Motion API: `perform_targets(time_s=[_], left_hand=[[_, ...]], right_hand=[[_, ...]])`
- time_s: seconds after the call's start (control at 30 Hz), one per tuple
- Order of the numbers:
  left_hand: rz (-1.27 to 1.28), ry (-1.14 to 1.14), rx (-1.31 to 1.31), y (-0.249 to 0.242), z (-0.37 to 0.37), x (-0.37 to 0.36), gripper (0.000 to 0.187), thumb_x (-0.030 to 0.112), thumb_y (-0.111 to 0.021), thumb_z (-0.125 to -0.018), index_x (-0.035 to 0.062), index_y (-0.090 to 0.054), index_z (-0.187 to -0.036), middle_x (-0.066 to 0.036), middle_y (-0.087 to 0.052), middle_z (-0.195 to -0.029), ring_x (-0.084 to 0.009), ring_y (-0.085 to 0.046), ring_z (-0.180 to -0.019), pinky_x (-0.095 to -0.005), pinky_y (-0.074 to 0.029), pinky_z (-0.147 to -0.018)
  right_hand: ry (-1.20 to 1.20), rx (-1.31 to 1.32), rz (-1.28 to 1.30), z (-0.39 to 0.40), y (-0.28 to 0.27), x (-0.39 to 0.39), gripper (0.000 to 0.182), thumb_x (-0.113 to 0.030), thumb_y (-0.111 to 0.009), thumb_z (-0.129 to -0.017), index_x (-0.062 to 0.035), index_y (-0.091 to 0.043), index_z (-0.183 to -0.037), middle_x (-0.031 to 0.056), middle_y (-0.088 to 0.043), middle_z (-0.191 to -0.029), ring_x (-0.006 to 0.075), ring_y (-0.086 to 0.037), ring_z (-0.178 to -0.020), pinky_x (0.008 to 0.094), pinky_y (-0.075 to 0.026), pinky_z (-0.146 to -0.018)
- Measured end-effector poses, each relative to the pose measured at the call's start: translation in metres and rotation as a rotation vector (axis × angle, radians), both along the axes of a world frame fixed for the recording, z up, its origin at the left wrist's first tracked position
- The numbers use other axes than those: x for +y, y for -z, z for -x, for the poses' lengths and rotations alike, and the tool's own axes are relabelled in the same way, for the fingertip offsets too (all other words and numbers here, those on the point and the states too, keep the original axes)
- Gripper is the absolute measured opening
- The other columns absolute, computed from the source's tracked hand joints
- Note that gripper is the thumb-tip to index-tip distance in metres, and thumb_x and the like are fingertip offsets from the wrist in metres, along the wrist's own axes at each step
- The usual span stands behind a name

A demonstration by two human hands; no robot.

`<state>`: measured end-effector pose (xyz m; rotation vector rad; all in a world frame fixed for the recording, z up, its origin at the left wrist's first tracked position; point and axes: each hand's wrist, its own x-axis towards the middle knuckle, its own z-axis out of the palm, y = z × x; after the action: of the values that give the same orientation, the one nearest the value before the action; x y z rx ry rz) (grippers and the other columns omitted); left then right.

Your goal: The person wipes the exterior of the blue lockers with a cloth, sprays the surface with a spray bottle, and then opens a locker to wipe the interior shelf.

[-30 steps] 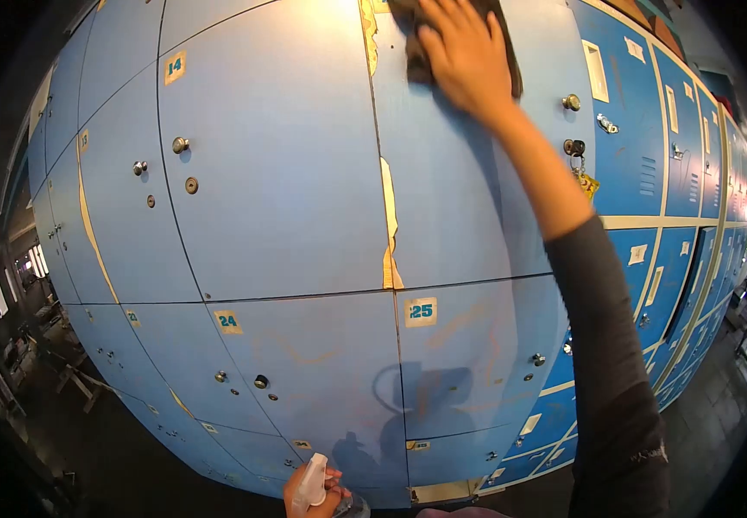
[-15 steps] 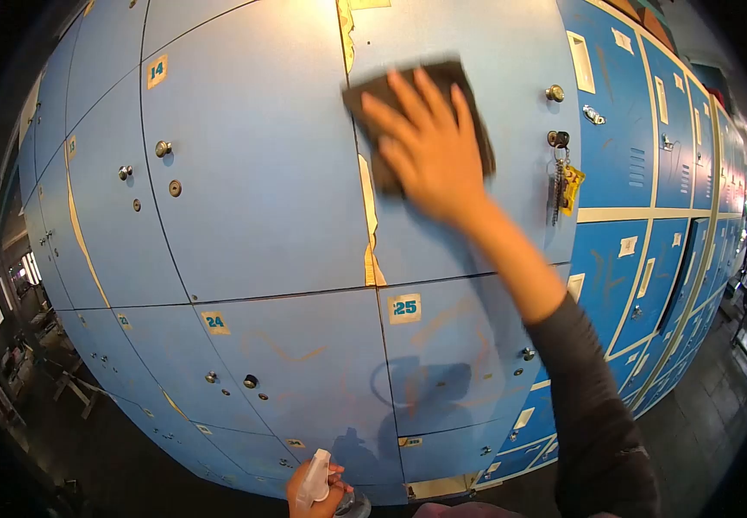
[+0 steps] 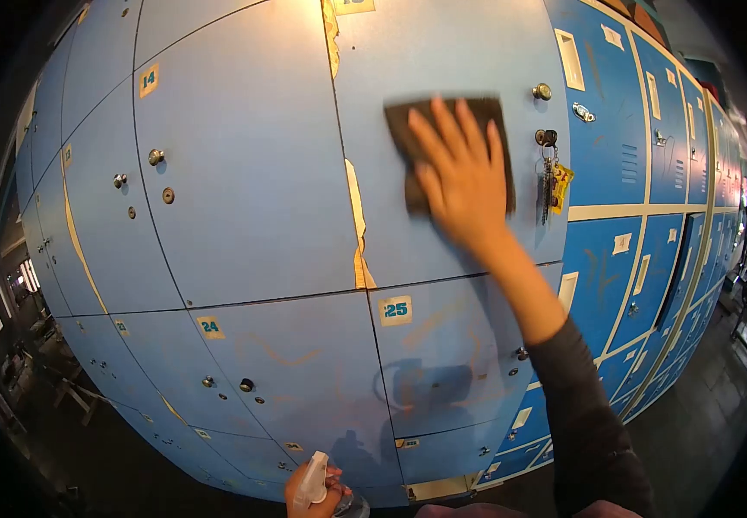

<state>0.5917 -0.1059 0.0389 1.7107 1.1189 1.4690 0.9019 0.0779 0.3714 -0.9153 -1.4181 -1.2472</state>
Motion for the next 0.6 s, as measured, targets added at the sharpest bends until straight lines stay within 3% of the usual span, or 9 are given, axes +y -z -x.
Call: perform_targets(time_s=[0.13, 0.2, 0.27, 0.37, 0.4, 0.47, 0.6], left_hand=[[0.113, 0.013, -0.139, 0.006, -0.002, -0.002, 0.052, -0.002, -0.062, -0.090, 0.0008, -0.046, -0.139, -0.008, -0.060, -0.100, -0.0131, -0.060, -0.070, -0.0271, -0.051, -0.058], [0.085, 0.012, -0.123, 0.010, -0.002, -0.001, 0.052, -0.003, -0.062, -0.090, 0.0007, -0.046, -0.140, -0.008, -0.061, -0.101, -0.0134, -0.060, -0.069, -0.0273, -0.050, -0.056], [-0.001, -0.005, 0.017, 0.020, 0.003, 0.005, 0.053, -0.002, -0.062, -0.091, 0.0004, -0.045, -0.141, -0.009, -0.061, -0.102, -0.0135, -0.060, -0.068, -0.0275, -0.050, -0.056], [0.247, -0.030, -0.140, 0.011, -0.003, -0.001, 0.053, 0.000, -0.063, -0.091, -0.0002, -0.045, -0.141, -0.009, -0.061, -0.101, -0.0132, -0.059, -0.068, -0.0272, -0.050, -0.057], [0.202, -0.001, -0.137, 0.010, -0.003, -0.001, 0.052, 0.000, -0.063, -0.092, -0.0002, -0.045, -0.141, -0.008, -0.061, -0.101, -0.0130, -0.059, -0.068, -0.0271, -0.050, -0.057], [0.114, 0.059, -0.136, 0.010, -0.005, -0.001, 0.052, 0.000, -0.062, -0.092, -0.0003, -0.045, -0.141, -0.008, -0.060, -0.100, -0.0128, -0.059, -0.069, -0.0268, -0.050, -0.057], [0.148, 0.104, -0.216, 0.013, -0.008, 0.004, 0.052, 0.000, -0.061, -0.092, 0.0001, -0.045, -0.142, -0.006, -0.059, -0.098, -0.0120, -0.058, -0.070, -0.0260, -0.050, -0.058]], right_hand=[[0.002, 0.075, -0.379, -0.014, -0.111, 0.036, 0.047, -0.035, -0.053, -0.095, -0.0245, -0.052, -0.141, 0.0044, -0.046, -0.149, 0.0288, -0.039, -0.139, 0.0545, -0.024, -0.114], [-0.011, 0.107, -0.263, -0.017, -0.141, 0.020, 0.049, -0.035, -0.043, -0.099, -0.0124, -0.049, -0.142, 0.0147, -0.041, -0.151, 0.0327, -0.033, -0.142, 0.0533, -0.022, -0.116], [0.022, 0.112, -0.301, -0.020, -0.147, 0.022, 0.050, -0.033, -0.046, -0.097, -0.0091, -0.049, -0.142, 0.0145, -0.043, -0.150, 0.0330, -0.037, -0.139, 0.0519, -0.024, -0.115], [-0.010, 0.118, -0.281, -0.021, -0.120, 0.019, 0.051, -0.033, -0.047, -0.097, -0.0084, -0.049, -0.142, 0.0151, -0.044, -0.150, 0.0334, -0.037, -0.139, 0.0531, -0.023, -0.115], [-0.042, 0.130, -0.354, -0.025, -0.102, 0.037, 0.049, -0.034, -0.048, -0.098, -0.0260, -0.047, -0.146, 0.0056, -0.044, -0.152, 0.0299, -0.036, -0.142, 0.0532, -0.020, -0.116], [-0.008, 0.145, -0.315, -0.022, -0.055, 0.025, 0.049, -0.033, -0.055, -0.094, -0.0221, -0.052, -0.141, 0.0066, -0.046, -0.149, 0.0302, -0.039, -0.139, 0.0546, -0.024, -0.113], [0.012, 0.210, -0.006, -0.016, 0.052, -0.005, 0.058, -0.029, -0.057, -0.090, -0.0182, -0.047, -0.146, 0.0099, -0.037, -0.155, 0.0343, -0.031, -0.144, 0.0554, -0.020, -0.115]])
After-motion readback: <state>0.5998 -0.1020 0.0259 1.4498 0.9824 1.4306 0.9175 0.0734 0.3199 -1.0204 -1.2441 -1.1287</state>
